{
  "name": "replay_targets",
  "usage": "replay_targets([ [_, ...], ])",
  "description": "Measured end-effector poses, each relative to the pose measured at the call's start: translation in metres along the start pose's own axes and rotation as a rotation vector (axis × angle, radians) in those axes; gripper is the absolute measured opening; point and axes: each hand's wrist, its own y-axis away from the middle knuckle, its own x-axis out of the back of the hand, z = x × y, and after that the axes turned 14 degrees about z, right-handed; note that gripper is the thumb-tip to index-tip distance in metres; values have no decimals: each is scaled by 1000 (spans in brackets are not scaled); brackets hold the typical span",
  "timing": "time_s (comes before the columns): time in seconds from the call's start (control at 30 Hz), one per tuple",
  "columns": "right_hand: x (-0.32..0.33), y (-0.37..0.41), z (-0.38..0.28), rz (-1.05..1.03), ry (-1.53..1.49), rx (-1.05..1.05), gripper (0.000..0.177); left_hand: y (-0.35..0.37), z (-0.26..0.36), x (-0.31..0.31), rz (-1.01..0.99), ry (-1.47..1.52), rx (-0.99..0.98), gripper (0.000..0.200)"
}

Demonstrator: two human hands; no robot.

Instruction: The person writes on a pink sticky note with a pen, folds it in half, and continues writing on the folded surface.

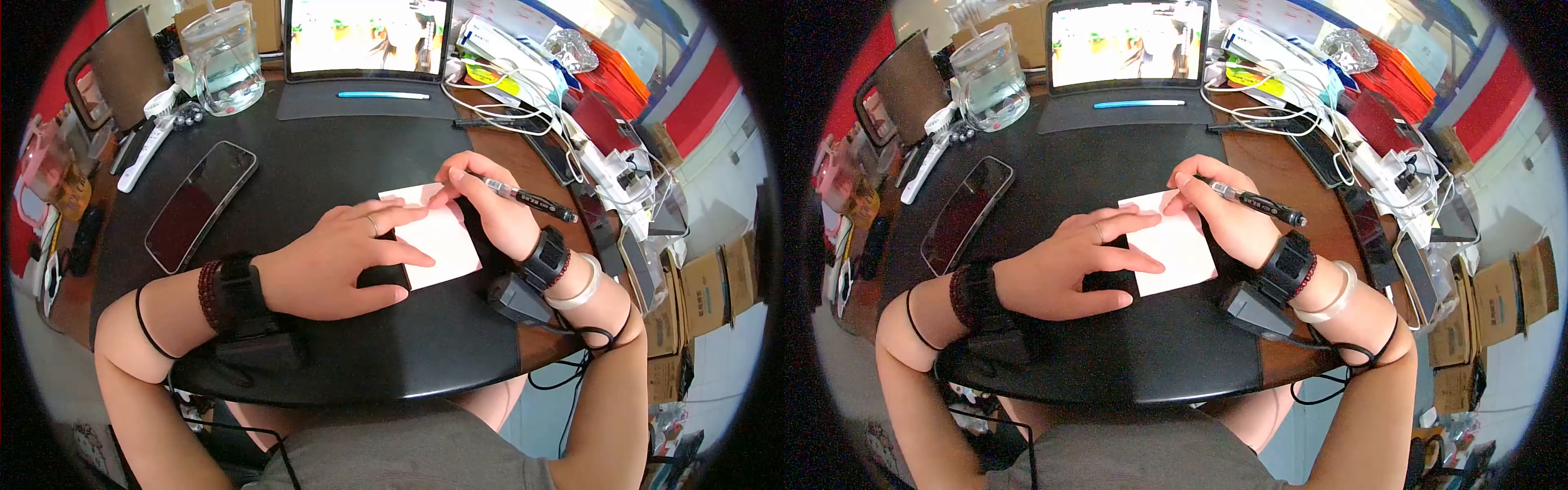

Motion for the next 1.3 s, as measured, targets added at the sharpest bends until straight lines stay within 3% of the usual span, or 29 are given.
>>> replay_targets([
  [0.2,-1,-1,-1,39,36,18,18,2,-1,-1,25,-74,-31,41],
  [0.47,2,0,1,-121,-32,-24,19,2,5,1,-44,-81,-45,44],
  [0.7,-4,2,0,-51,-96,-38,16,2,7,1,-54,-92,23,45],
  [1.0,-3,3,-4,-51,-32,-53,21,2,8,3,-84,-129,-27,44],
  [1.07,-8,7,-13,41,69,216,21,2,7,2,-95,-145,-33,44],
  [1.13,-13,16,-19,12,77,195,16,3,7,3,-90,-139,-36,45],
  [1.2,-20,25,-14,-171,-288,123,11,2,8,2,-81,-127,-43,46],
  [1.3,-21,25,-14,-228,-131,175,10,2,7,4,-147,-167,-61,49],
])
